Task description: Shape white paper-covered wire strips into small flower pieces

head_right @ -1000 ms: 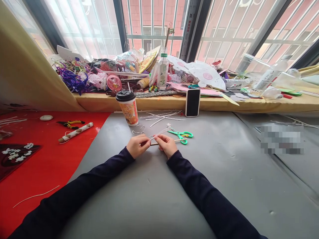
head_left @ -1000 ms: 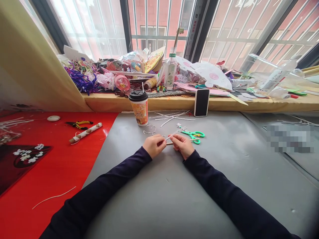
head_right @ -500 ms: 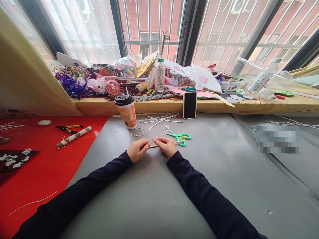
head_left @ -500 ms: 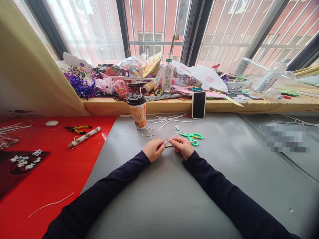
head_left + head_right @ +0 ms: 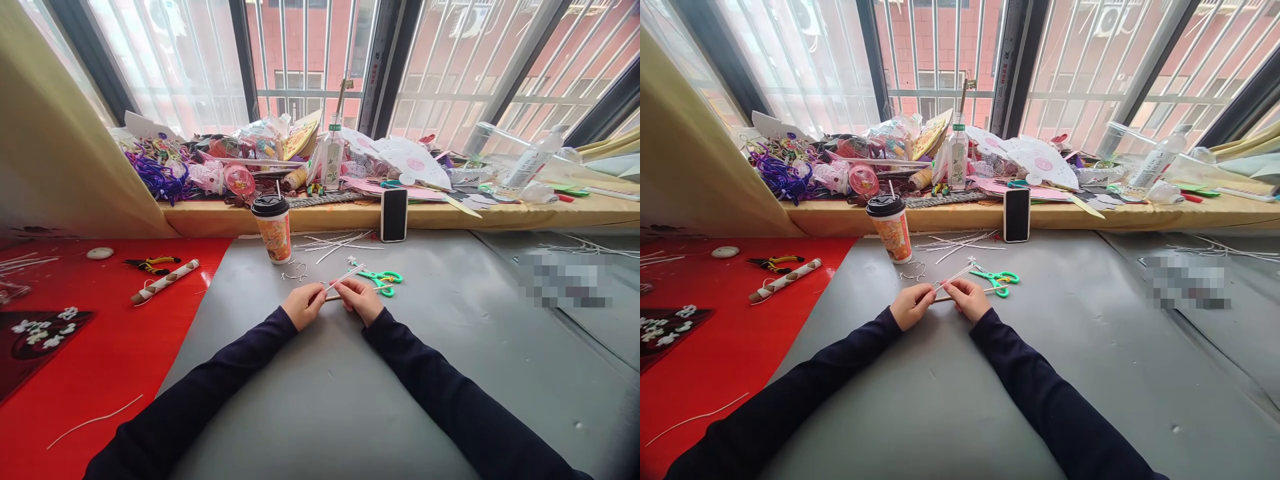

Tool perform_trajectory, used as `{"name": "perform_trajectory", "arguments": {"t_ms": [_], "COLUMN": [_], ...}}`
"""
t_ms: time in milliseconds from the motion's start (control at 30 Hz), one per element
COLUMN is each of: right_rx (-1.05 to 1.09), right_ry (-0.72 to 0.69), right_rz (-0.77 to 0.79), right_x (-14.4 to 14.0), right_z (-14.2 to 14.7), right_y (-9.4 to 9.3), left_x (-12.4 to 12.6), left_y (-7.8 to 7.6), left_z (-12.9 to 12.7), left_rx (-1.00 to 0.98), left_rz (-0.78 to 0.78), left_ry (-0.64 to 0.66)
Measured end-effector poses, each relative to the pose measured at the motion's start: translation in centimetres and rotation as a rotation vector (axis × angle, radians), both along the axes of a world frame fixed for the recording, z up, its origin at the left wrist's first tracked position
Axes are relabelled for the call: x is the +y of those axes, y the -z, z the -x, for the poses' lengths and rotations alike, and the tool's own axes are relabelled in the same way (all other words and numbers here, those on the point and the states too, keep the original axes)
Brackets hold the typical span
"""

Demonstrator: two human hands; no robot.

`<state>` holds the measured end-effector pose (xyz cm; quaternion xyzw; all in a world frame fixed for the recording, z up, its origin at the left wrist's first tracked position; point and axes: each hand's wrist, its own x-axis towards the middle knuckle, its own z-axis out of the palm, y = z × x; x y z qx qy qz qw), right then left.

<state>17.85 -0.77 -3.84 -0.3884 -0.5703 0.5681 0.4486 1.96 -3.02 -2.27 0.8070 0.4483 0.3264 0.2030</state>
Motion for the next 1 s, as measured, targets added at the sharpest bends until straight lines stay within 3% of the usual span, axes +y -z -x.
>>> {"name": "perform_trajectory", "arguments": {"t_ms": [200, 433, 767, 1000], "right_rx": [-0.154, -0.148, 0.044, 0.098], "right_ry": [0.026, 0.042, 0.01, 0.006], "right_rz": [-0.092, -0.114, -0.027, 0.035], "right_x": [0.04, -0.37, -0.3, -0.57], "right_z": [-0.08, -0.24, 0.04, 0.11], "right_y": [0.58, -0.07, -0.18, -0.35], "left_x": [-0.07, -0.76, -0.34, -0.29], "left_y": [0.13, -0.48, -0.04, 0.06], "left_z": [0.0, -0.16, -0.01, 0.75], "left_rx": [-0.046, -0.085, -0.068, 0.047], "left_rz": [0.057, 0.206, 0.054, -0.18], "left_ry": [0.011, 0.076, -0.026, -0.094]}}
